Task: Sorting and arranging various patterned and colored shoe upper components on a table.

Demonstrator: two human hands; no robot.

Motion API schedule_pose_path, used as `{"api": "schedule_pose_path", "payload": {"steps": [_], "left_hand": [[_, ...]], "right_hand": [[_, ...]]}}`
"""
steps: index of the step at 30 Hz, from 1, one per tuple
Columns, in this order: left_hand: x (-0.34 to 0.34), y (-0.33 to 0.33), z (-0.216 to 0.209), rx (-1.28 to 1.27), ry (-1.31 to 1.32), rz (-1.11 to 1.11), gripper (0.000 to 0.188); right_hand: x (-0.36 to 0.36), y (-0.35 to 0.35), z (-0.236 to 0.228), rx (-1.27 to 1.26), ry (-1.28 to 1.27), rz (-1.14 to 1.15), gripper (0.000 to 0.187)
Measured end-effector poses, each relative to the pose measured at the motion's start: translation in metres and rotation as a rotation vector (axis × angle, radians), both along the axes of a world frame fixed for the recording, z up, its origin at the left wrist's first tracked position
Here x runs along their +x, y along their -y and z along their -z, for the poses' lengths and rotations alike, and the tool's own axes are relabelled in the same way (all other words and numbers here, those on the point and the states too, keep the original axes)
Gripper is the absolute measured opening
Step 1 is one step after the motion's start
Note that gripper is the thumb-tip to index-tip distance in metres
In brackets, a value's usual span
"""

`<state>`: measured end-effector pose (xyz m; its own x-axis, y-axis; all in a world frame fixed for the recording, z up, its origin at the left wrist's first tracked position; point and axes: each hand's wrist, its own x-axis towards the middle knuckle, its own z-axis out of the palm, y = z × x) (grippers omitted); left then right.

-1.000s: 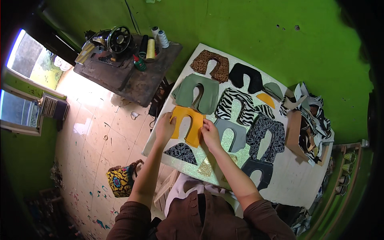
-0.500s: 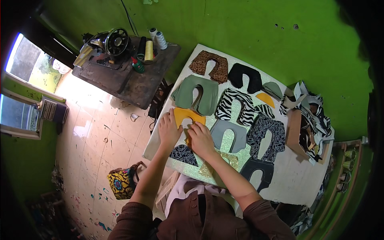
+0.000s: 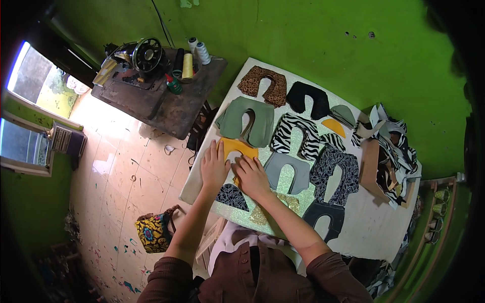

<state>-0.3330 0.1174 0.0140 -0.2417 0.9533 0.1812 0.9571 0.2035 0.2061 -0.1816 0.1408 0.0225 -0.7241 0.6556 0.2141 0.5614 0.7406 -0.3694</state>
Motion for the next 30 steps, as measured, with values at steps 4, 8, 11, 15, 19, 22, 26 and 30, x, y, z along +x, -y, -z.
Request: {"api": "schedule_pose_path", "payload": {"steps": [4,8,11,15,19,22,26,30], "left_hand": [[0.005,0.005,0.002,-0.004,-0.128,0.151,0.058],[0.005,0.006,0.01,-0.066,-0.156,0.082,0.053],[0.003,0.007,0.013,-0.07,-0.114,0.059,0.051],[0.004,0.008,0.014,-0.074,-0.099,0.014,0.051],[0.013,0.005,0.013,-0.061,-0.049,-0.042,0.052],[0.014,0.007,0.014,-0.058,-0.02,-0.083,0.053],[0.015,0.01,0.012,-0.039,-0.023,-0.123,0.054],[0.034,0.011,-0.003,-0.032,-0.139,-0.097,0.053]], "right_hand": [[-0.002,0.0,0.006,0.016,-0.007,0.138,0.049],[-0.004,-0.003,0.014,-0.04,0.046,0.177,0.056],[-0.006,-0.005,0.016,-0.045,0.063,0.158,0.056],[-0.01,-0.012,0.016,-0.04,0.058,0.138,0.059],[-0.006,-0.019,0.019,-0.028,0.063,0.083,0.059],[-0.002,-0.013,0.012,-0.03,0.029,0.064,0.057],[0.002,0.003,0.008,-0.04,-0.012,0.108,0.057],[0.012,0.006,0.011,-0.064,-0.013,0.151,0.055]]}}
